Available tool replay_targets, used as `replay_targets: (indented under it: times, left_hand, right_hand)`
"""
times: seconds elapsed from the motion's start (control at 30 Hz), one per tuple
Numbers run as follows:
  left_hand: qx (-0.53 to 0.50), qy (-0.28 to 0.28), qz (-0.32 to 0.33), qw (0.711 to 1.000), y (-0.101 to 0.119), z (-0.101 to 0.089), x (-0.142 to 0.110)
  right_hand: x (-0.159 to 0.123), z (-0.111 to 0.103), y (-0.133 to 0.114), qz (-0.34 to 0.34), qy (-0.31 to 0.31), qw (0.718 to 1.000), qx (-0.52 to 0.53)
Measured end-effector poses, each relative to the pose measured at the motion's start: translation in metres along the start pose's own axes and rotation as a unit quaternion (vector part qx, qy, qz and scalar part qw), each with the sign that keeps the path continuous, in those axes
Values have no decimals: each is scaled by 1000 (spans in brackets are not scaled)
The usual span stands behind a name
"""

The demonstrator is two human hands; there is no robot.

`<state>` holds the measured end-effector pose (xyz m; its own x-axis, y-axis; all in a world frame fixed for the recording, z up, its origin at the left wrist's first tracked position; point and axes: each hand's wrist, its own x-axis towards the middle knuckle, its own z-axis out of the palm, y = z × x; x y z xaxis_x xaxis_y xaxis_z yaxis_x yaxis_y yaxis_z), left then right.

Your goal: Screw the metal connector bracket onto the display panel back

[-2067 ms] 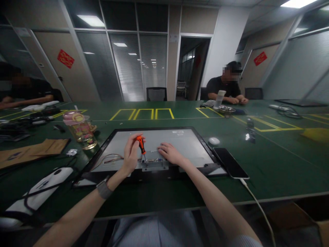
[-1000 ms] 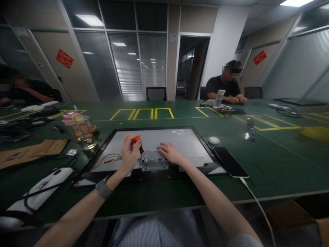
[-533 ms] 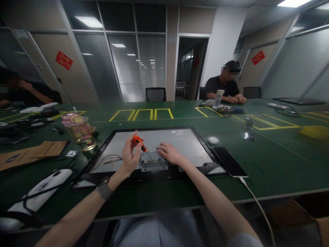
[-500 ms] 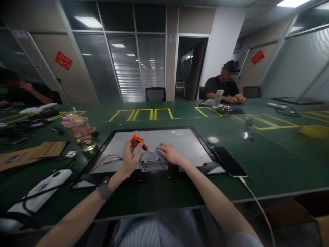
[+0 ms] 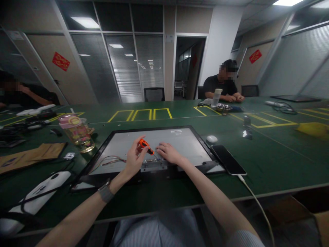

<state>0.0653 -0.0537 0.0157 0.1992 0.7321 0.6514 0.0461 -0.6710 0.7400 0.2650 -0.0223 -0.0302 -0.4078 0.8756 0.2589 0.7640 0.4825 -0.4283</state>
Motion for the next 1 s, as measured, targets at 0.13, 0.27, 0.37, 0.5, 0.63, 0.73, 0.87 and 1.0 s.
replay_targets:
  times: [0.13,0.27,0.37,0.5,0.63,0.73,0.87,1.0]
  left_hand:
    - [30,-10,25,999,-1,1,-1]
    - [50,-21,40,998,1,0,1]
    - [35,-46,38,998,-2,1,1]
    - [-45,-62,34,996,-12,2,-1]
    - [-68,-60,30,995,-11,-1,-1]
    - [19,-5,64,998,-1,-3,3]
    - [47,38,58,996,11,-1,4]
    - [-2,8,35,999,11,1,4]
  right_hand:
    - [0,0,0,-5,-5,1000,-5]
    - [0,1,1,-4,2,1000,-7]
    - [1,2,3,-8,2,1000,-5]
    - [2,3,5,-27,5,1000,0]
    - [2,2,4,-18,1,1000,-2]
    - [2,1,1,3,-5,1000,-9]
    - [2,1,1,-3,-3,1000,-7]
    - [2,1,0,-6,1,1000,-3]
